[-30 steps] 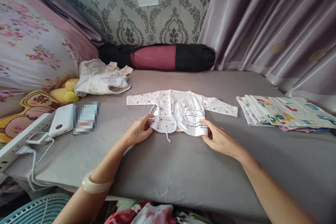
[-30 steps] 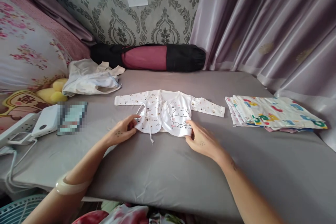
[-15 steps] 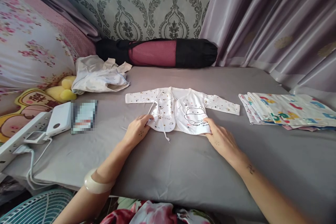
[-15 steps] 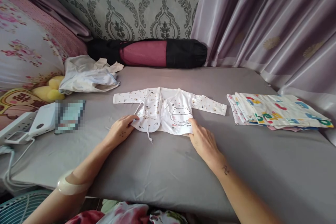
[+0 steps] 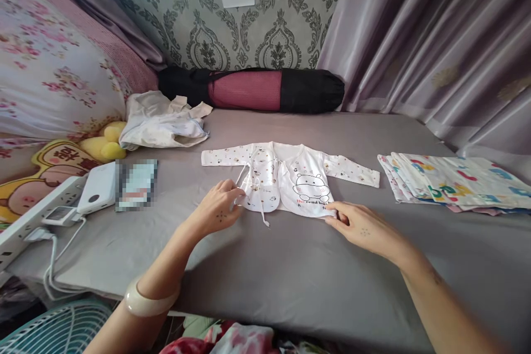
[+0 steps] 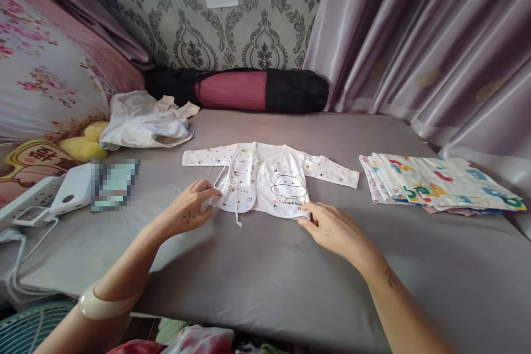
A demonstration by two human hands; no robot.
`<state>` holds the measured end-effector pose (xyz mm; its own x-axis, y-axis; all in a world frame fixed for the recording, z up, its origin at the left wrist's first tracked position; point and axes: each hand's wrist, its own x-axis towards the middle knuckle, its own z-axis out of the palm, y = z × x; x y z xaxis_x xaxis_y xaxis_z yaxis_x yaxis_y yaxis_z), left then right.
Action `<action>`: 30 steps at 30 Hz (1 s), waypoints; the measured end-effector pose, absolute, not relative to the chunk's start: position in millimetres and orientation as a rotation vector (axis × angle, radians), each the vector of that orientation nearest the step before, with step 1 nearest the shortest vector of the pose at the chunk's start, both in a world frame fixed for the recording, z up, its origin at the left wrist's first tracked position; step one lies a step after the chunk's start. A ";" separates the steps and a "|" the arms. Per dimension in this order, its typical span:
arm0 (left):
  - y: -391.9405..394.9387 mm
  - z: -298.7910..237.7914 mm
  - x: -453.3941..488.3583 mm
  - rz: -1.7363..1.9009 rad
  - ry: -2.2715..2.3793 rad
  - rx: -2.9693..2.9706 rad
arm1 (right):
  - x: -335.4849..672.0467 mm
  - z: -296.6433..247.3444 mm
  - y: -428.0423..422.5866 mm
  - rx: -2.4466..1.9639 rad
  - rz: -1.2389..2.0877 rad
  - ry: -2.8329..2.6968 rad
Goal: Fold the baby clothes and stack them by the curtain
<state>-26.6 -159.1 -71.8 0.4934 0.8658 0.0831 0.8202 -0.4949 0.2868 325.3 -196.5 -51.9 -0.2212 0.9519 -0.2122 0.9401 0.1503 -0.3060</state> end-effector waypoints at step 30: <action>-153.9 -97.2 78.0 0.347 1.767 2.278 | 250.1 -74.8 -129.9 -1.708 0.741 -1.994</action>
<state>78.0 -153.9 -97.2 0.2415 0.9695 0.0416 0.9131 -0.2416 0.3286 250.1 -129.9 -74.8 -0.1650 0.9858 -0.0317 0.7675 0.1082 -0.6319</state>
